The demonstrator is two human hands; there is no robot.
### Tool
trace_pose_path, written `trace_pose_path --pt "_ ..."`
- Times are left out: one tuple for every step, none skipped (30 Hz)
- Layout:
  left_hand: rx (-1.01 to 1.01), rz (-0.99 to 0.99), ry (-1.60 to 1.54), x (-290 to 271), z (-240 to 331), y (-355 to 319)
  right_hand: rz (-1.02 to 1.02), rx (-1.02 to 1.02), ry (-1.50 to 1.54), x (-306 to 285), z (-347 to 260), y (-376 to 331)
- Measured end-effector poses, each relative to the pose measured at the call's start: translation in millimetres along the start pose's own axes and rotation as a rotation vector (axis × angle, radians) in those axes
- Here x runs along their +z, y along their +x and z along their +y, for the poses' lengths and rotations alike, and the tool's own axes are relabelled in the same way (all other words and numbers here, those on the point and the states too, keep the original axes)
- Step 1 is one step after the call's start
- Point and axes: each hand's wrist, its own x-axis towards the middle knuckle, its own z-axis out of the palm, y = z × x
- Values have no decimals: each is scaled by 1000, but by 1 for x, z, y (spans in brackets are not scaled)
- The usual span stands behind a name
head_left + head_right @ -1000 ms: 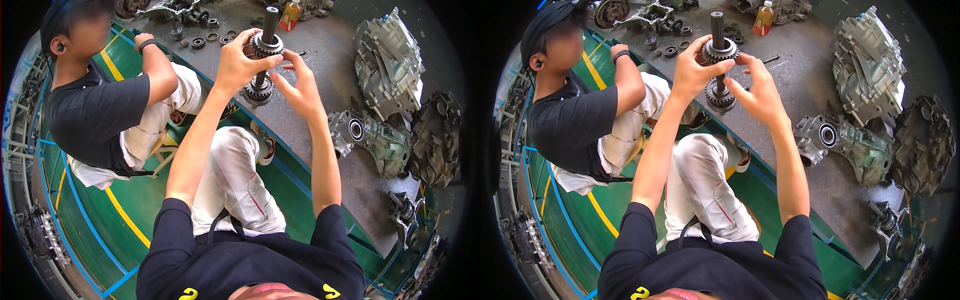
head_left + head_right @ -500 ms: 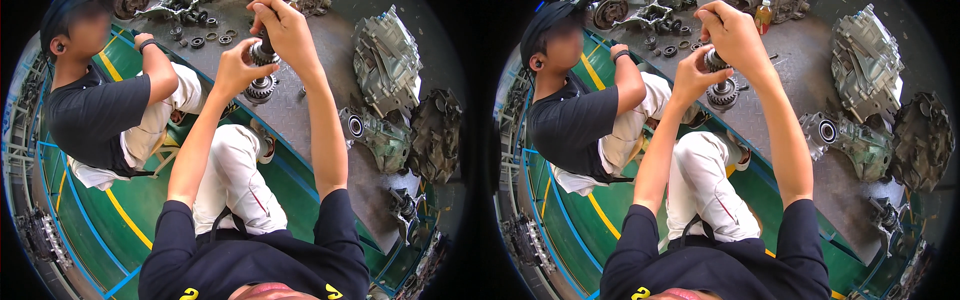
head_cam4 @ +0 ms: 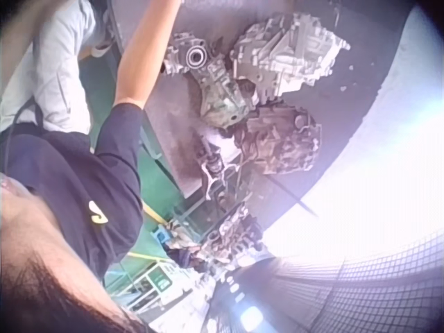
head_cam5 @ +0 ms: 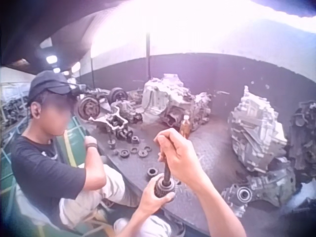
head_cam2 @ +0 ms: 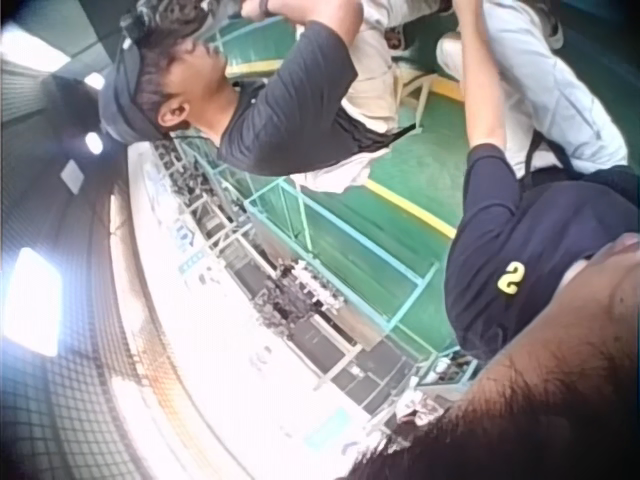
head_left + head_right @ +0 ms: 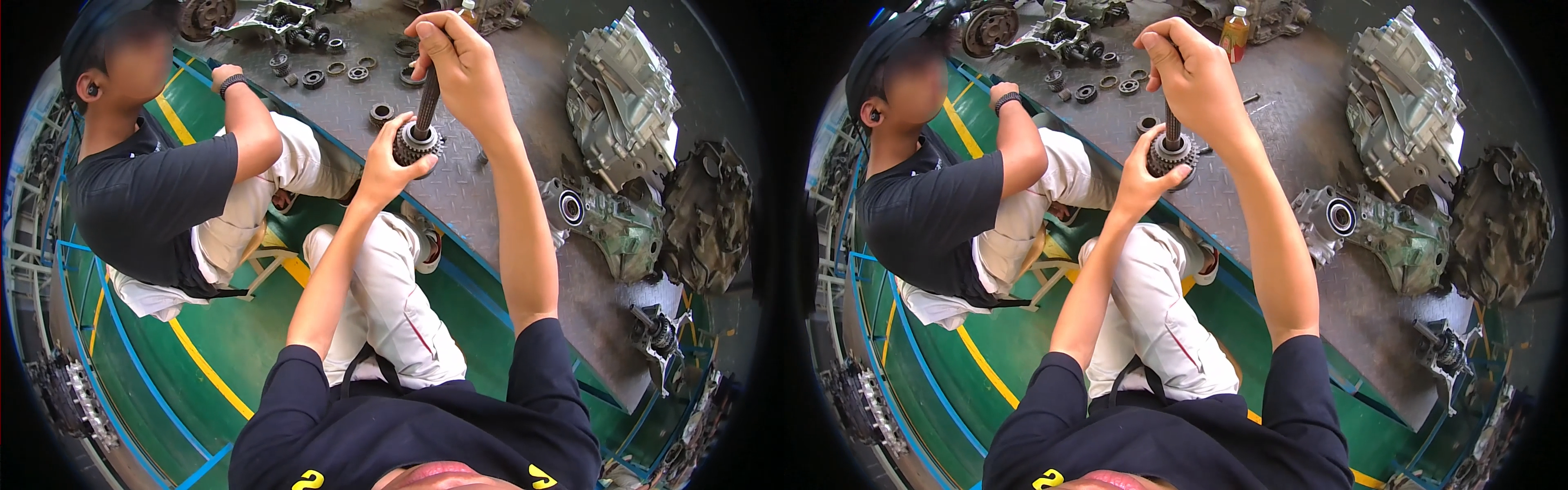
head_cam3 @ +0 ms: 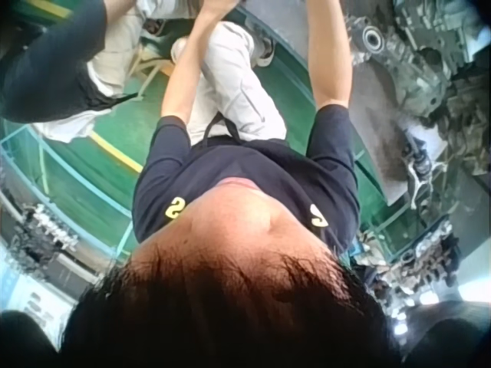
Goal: The person assembles a transmission shaft assembly by selecting gears and components from a workbench and sliding them onto the shaft by hand.
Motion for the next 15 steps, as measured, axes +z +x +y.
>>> trace_pose_path --pt "-19 27 -56 3 1 -2 15 -3 24 1 1 -1" --pt "-36 57 -111 4 1 -2 28 -8 50 3 0 -1" --pt "-23 45 -48 4 -2 -1 31 -28 66 5 2 -1" --pt "-24 73 -29 7 -3 -2 25 -36 70 5 2 -2" --pt "-25 80 -22 10 -2 -2 36 -15 87 4 2 -2" --pt "-23 91 -10 9 -1 -1 45 2 108 5 1 -2" --pt "-4 124 -5 11 -3 -2 66 6 150 7 2 -2" --pt "-24 128 -30 13 -2 -2 94 12 234 10 3 -3" --pt "-16 125 -18 12 -1 0 109 35 314 12 4 -3" --pt "-8 123 -7 10 0 1 123 59 394 14 5 -2" --pt "-5 105 25 7 1 4 146 56 432 18 4 0" --pt "-2 112 24 3 1 6 139 52 432 20 4 0" --pt "-85 42 -46 -1 1 8 155 92 470 20 5 0" --pt "-167 -30 -117 -3 3 12 172 133 507 21 5 0" --pt "-160 -52 -86 -3 6 10 214 148 505 21 5 0"
